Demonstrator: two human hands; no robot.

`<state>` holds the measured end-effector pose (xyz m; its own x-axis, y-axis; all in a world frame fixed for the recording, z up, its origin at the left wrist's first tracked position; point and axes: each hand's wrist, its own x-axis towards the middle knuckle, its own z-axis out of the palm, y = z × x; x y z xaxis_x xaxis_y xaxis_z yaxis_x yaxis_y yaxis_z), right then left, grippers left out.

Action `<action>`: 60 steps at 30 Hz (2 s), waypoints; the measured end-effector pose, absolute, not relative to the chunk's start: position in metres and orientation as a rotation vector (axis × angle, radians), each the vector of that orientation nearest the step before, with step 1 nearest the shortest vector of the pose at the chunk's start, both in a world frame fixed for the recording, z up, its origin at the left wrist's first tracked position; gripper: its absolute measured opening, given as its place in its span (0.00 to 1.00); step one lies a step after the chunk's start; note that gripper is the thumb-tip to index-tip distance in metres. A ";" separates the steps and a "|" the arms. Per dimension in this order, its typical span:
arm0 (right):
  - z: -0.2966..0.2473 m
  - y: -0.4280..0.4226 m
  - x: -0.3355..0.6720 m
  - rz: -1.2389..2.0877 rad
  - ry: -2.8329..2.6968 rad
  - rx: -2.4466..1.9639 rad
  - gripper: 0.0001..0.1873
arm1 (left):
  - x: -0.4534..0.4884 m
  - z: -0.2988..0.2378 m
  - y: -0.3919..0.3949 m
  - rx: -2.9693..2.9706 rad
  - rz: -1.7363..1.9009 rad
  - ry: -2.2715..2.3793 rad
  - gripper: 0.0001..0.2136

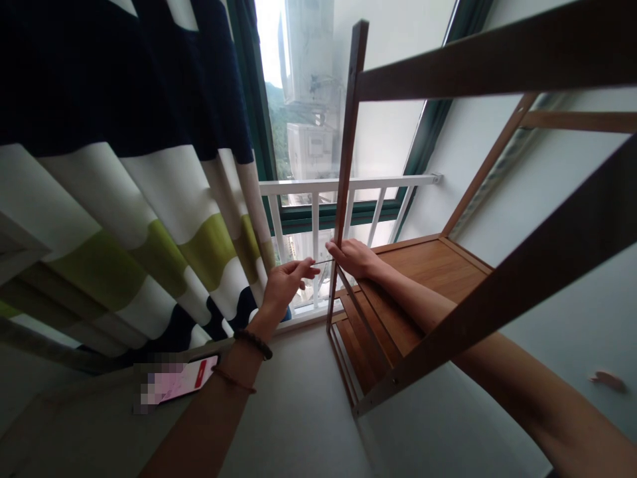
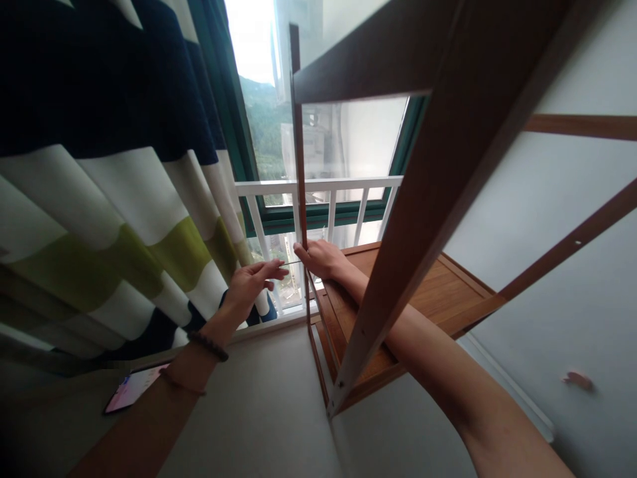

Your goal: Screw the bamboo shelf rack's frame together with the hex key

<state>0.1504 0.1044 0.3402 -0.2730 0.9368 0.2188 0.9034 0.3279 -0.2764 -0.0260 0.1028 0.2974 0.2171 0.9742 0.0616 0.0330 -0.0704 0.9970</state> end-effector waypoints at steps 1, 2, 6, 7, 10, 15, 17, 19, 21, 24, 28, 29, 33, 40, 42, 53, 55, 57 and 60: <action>0.340 0.104 0.150 0.135 -2.259 -1.641 0.28 | -0.026 0.299 0.104 1.273 1.017 1.010 0.17; 0.340 0.105 0.151 0.132 -2.257 -1.640 0.28 | -0.026 0.301 0.106 1.176 0.960 0.979 0.17; 0.339 0.105 0.151 0.139 -2.264 -1.610 0.27 | -0.030 0.302 0.113 0.979 0.819 0.954 0.17; 0.339 0.105 0.151 0.141 -2.265 -1.602 0.27 | -0.031 0.301 0.114 0.970 0.796 0.970 0.17; 0.339 0.105 0.151 0.137 -2.265 -1.592 0.27 | -0.034 0.296 0.116 0.992 0.696 1.015 0.18; 0.340 0.105 0.150 0.143 -2.269 -1.611 0.28 | -0.035 0.297 0.122 1.024 0.652 0.924 0.15; 0.339 0.105 0.151 0.146 -2.266 -1.615 0.28 | -0.034 0.299 0.124 1.140 0.723 0.900 0.14; 0.339 0.105 0.151 0.147 -2.265 -1.620 0.28 | -0.032 0.300 0.123 1.376 0.876 0.941 0.14; 0.338 0.106 0.151 0.142 -2.263 -1.624 0.28 | -0.032 0.297 0.119 1.693 1.101 1.018 0.14; 0.338 0.106 0.151 0.125 -2.259 -1.610 0.28 | -0.033 0.288 0.110 2.104 1.310 1.046 0.12; 0.337 0.105 0.151 0.126 -2.254 -1.590 0.28 | -0.032 0.282 0.099 2.046 1.305 1.044 0.14; 0.338 0.105 0.151 0.134 -2.253 -1.591 0.28 | -0.030 0.282 0.097 1.931 1.307 1.038 0.15; 0.341 0.103 0.151 0.203 -2.226 -1.595 0.33 | -0.024 0.287 0.095 1.575 1.292 0.955 0.16; 0.342 0.100 0.152 0.185 -2.033 -1.702 0.39 | -0.025 0.292 0.095 1.596 1.258 0.959 0.15; 0.341 0.099 0.151 0.101 -1.988 -1.779 0.40 | -0.025 0.292 0.094 1.600 1.270 0.961 0.15; 0.342 0.098 0.148 0.082 -2.028 -1.667 0.33 | -0.025 0.294 0.103 1.189 1.084 0.913 0.15; 0.341 0.099 0.149 0.093 -2.046 -1.633 0.32 | -0.025 0.290 0.103 1.336 1.145 0.978 0.14; 0.340 0.100 0.150 0.124 -2.062 -1.594 0.32 | -0.025 0.289 0.103 1.537 1.272 1.021 0.11; 0.339 0.103 0.151 0.185 -2.076 -1.543 0.32 | -0.027 0.291 0.103 1.833 1.430 1.016 0.08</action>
